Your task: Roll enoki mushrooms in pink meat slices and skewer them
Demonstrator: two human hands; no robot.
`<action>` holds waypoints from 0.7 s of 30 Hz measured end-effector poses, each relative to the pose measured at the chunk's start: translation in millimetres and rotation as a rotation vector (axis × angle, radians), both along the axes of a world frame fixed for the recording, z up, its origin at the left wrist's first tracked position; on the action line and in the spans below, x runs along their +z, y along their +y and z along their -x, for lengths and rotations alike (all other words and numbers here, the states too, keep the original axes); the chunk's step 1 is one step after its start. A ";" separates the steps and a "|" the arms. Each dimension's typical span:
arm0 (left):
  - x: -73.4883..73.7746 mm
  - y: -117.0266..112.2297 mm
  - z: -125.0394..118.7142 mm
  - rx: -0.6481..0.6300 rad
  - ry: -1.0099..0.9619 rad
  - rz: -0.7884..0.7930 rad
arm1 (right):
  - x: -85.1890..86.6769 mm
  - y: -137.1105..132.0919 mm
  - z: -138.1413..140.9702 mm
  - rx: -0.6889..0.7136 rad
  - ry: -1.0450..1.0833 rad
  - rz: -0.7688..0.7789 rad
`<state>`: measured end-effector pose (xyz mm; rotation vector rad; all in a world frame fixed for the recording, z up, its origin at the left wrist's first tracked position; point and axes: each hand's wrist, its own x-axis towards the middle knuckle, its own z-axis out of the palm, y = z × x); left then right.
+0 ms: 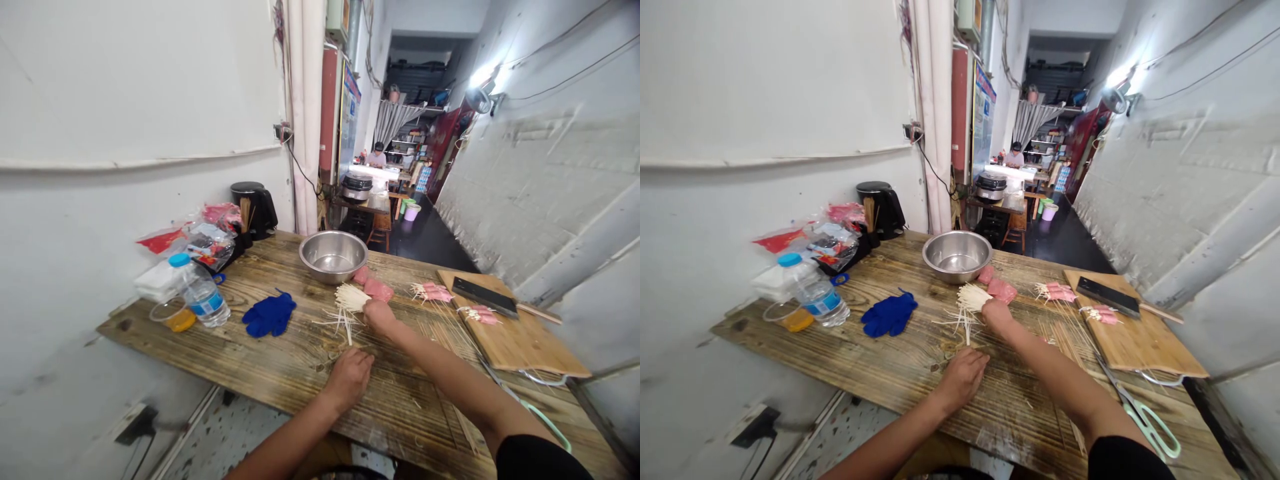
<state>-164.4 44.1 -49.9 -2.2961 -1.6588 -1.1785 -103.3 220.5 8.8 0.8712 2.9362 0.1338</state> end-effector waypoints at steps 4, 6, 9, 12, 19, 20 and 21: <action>0.3 -0.2 -0.2 0.005 0.014 0.001 | 14.0 13.8 -0.3 -0.058 0.080 0.244; 0.5 -0.4 -0.5 0.010 0.015 -0.008 | 19.3 17.7 -0.8 -0.101 0.121 0.353; 1.7 -0.7 -0.3 -0.004 -0.011 -0.027 | 23.6 17.7 -4.7 -0.160 0.178 0.507; 4.7 -0.1 3.5 0.002 -0.090 -0.044 | 25.5 13.0 -12.5 -0.204 0.242 0.595; 30.4 11.9 36.8 0.182 -0.194 -0.115 | 33.6 2.5 -29.5 -0.101 0.479 0.481; 36.9 15.0 42.7 0.214 -0.201 -0.122 | 35.4 1.0 -31.1 -0.047 0.527 0.437; 43.8 18.3 48.0 0.228 -0.204 -0.116 | 37.5 -1.0 -32.4 0.007 0.567 0.398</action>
